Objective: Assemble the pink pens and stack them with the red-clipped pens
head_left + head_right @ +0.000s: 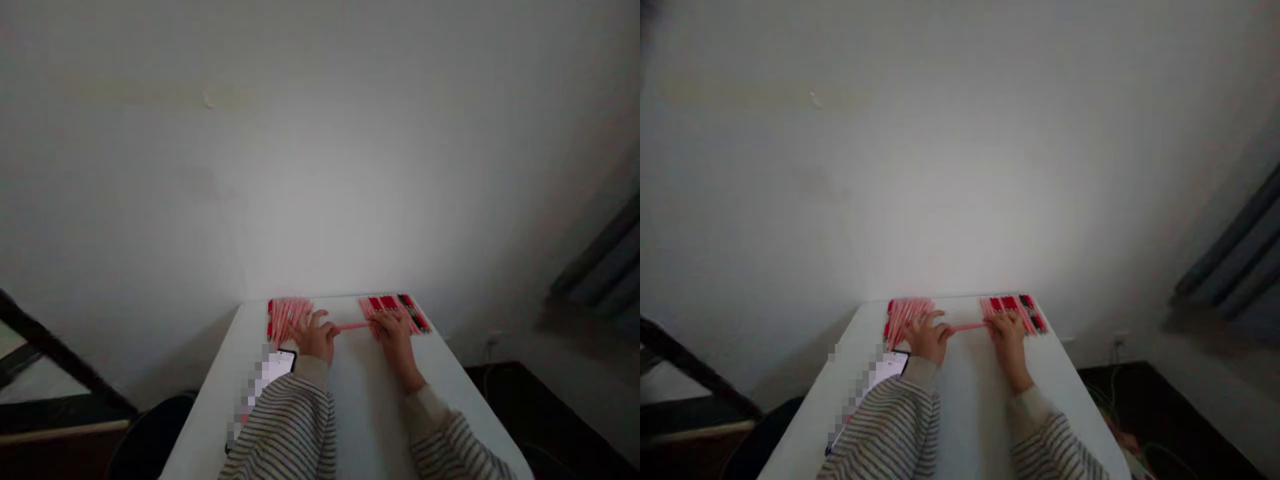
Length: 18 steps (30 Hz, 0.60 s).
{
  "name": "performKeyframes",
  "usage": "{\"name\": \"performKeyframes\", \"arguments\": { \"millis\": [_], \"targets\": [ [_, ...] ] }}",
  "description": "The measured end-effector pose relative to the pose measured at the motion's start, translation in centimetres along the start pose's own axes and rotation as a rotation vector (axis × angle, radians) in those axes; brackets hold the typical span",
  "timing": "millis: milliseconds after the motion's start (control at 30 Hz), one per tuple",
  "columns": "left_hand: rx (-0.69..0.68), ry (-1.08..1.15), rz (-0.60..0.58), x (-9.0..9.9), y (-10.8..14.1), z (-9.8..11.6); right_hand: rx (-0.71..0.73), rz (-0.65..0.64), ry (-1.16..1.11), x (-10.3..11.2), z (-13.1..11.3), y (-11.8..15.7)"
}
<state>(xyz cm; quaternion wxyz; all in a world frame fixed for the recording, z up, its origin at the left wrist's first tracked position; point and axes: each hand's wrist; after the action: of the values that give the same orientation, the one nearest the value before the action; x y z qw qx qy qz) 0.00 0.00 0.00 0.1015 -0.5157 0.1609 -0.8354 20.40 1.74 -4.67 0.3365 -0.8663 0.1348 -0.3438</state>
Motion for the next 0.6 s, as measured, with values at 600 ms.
{"name": "performKeyframes", "arguments": {
  "millis": [600],
  "targets": [
    [0.102,-0.024,0.044,-1.8,0.4,1.1,-0.05,-0.01,-0.003,0.6,-0.7,-0.3]
  ]
}}
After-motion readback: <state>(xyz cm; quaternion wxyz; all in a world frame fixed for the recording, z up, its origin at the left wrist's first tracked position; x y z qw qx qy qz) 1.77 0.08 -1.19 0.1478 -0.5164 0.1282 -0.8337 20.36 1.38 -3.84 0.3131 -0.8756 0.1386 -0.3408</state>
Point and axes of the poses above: each hand's wrist, its own y-axis away from the middle knuckle, its own x-axis out of the back of the hand, z = x × y, and after that the axes turned 6 degrees about -z, right-handed
